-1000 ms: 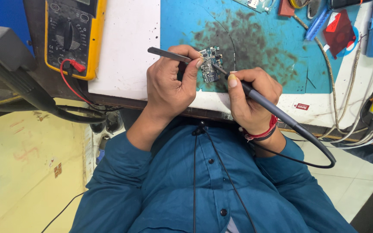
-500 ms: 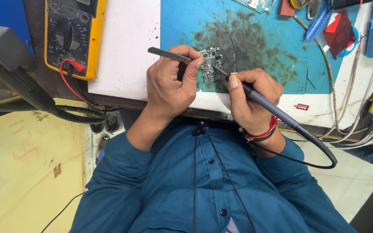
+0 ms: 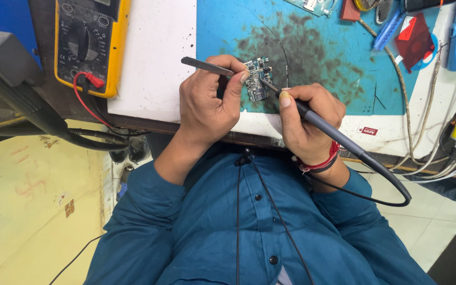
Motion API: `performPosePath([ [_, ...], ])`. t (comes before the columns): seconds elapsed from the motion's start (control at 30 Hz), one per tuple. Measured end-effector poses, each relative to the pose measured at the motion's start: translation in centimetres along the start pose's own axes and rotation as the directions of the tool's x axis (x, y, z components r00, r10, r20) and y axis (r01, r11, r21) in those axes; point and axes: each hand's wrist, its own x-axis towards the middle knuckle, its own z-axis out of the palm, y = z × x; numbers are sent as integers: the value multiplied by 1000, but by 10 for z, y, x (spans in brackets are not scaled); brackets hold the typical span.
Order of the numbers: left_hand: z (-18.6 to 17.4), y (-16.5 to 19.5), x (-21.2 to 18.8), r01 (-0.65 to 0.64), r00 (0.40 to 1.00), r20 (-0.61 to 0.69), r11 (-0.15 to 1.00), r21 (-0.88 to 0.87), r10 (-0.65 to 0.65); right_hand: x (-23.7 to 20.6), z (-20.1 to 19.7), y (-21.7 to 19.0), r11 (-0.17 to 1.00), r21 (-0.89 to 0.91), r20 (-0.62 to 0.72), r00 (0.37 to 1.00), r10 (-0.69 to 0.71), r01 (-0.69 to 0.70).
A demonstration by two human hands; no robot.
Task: The person solders components on a small circuit board at a workbench, holding the board steady with one hand while applying a soldering iron and solder wire to its contacts. They occasionally reposition the board and continue soldering different points on it.
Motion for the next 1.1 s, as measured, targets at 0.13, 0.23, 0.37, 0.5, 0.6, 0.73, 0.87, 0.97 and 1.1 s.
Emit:
performPosePath([
  [0.13, 0, 0, 0, 16, 1000, 2, 1000, 4, -16, 0, 0, 0, 1000, -5, -4, 1000, 8, -8],
  [0.23, 0, 1, 0, 16, 1000, 2, 1000, 4, -16, -1, 0, 1, 1000, -7, -4, 1000, 10, -10],
  [0.37, 0, 1, 0, 12, 1000, 0, 1000, 1, -12, -1, 1, 1, 1000, -1, -11, 1000, 8, -8],
  [0.5, 0, 1, 0, 23, 1000, 1, 1000, 9, -23, -1, 0, 2, 1000, 1, -5, 1000, 6, -6],
  [0.6, 0, 1, 0, 10, 1000, -2, 1000, 14, -10, -1, 0, 1, 1000, 4, -6, 1000, 7, -7],
  [0.73, 0, 1, 0, 22, 1000, -3, 1000, -12, -22, 0, 0, 1, 1000, -2, -1, 1000, 8, -8],
  [0.87, 1, 2, 0, 22, 1000, -7, 1000, -4, -23, 0, 0, 0, 1000, -15, 1, 1000, 13, -13],
  [0.97, 0, 1, 0, 24, 1000, -7, 1000, 1, -24, -1, 0, 0, 1000, -11, -3, 1000, 18, -18],
  [1.1, 1, 1, 0, 7, 1000, -11, 1000, -12, -7, 0, 0, 1, 1000, -6, 0, 1000, 19, -19],
])
